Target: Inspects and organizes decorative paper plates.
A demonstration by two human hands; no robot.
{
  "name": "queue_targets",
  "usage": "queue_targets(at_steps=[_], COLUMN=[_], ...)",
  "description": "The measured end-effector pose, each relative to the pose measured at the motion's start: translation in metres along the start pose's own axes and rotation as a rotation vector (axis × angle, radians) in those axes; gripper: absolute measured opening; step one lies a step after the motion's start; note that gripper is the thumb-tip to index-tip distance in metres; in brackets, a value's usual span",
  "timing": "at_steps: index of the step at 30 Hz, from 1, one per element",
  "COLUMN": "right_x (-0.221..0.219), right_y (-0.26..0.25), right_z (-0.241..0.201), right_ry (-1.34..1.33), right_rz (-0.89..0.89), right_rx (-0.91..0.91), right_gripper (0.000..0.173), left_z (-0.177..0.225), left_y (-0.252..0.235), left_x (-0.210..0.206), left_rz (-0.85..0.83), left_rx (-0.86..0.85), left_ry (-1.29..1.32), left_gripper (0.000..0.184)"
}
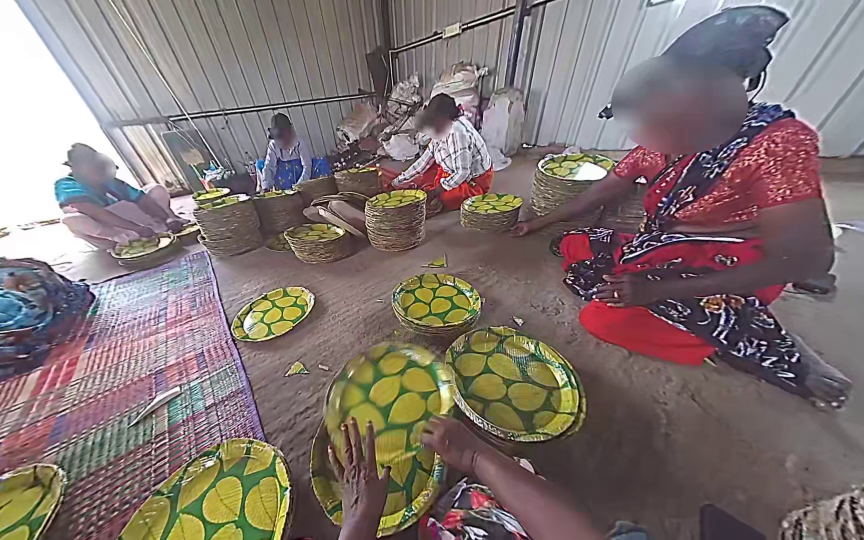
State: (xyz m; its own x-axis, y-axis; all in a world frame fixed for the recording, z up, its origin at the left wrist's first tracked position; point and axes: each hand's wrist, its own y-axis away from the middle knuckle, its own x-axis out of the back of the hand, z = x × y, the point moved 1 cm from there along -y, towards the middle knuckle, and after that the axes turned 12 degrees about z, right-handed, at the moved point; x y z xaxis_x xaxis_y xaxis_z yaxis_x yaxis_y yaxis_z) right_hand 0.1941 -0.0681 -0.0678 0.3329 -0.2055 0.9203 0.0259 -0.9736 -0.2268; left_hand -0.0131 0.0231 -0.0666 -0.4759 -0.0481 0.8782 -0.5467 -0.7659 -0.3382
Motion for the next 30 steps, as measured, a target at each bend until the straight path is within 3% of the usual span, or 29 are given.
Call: queue_targets(at_steps=[2,3,5,8,10,12,15,19,21,24,26,27,28,30], right_x=[-0.013,-0.012,0.0,0.015,0.018,0.018,0.018,0.022,0.028,0.017,0.003,-0.007,-0.016,-0.021], right_y=[-0.001,-0.001,0.0,0.0,0.003,0.001,0.0,0.004,0.004,0.003,0.001,-0.001,-0.004,-0.006], right_z=[0.007,0.009,0.012,0.026,0.035,0.034,0.036,0.044,0.034,0.013,0.006,0.006,0.009,0.01], right_ry=[-0.018,-0.025,-0.002,0.106,0.142,0.173,0.145,0.188,0.2,0.079,-0.014,-0.023,-0.015,0.002], right_rz=[-0.103,-0.129,-0.027,0.037,-0.078,-0.171,-0.102,0.265,0.466,0.375,0.136,0.009,-0.101,-0.296], right_rx=[0.035,-0.036,-0.289,-0.779,-0.98,-1.047,-1.07,-0.958,-0.741,-0.33,-0.104,-0.018,0.031,-0.043], right_gripper=[0.029,0.032,0.036,0.05,0.044,0.038,0.041,0.038,0.033,0.027,0.028,0.027,0.026,0.03], left_z=[0.003,0.003,0.002,0.001,-0.004,-0.008,-0.01,-0.012,-0.005,0.007,0.006,0.004,0.003,-0.003], left_y=[0.005,0.009,0.012,0.006,0.003,0.005,0.007,0.004,0.002,0.0,-0.001,-0.001,0.001,0.007], left_x=[-0.001,-0.008,-0.021,-0.024,-0.026,-0.027,-0.031,-0.03,-0.021,-0.007,-0.011,-0.012,-0.012,-0.022], left_rz=[-0.375,-0.568,-0.79,-0.868,-0.858,-0.888,-0.911,-0.85,-0.643,-0.113,0.213,0.201,0.074,-0.266], left_rx=[-0.01,-0.008,0.024,0.094,0.1,0.109,0.114,0.147,0.159,0.084,-0.033,-0.044,-0.019,0.074], left_ry=[-0.051,-0.091,-0.107,-0.084,-0.058,-0.036,-0.022,0.006,0.032,0.068,0.039,0.016,-0.004,-0.044], left_gripper=[0.052,0.043,0.044,0.045,0.042,0.043,0.044,0.045,0.047,0.064,0.065,0.064,0.063,0.066])
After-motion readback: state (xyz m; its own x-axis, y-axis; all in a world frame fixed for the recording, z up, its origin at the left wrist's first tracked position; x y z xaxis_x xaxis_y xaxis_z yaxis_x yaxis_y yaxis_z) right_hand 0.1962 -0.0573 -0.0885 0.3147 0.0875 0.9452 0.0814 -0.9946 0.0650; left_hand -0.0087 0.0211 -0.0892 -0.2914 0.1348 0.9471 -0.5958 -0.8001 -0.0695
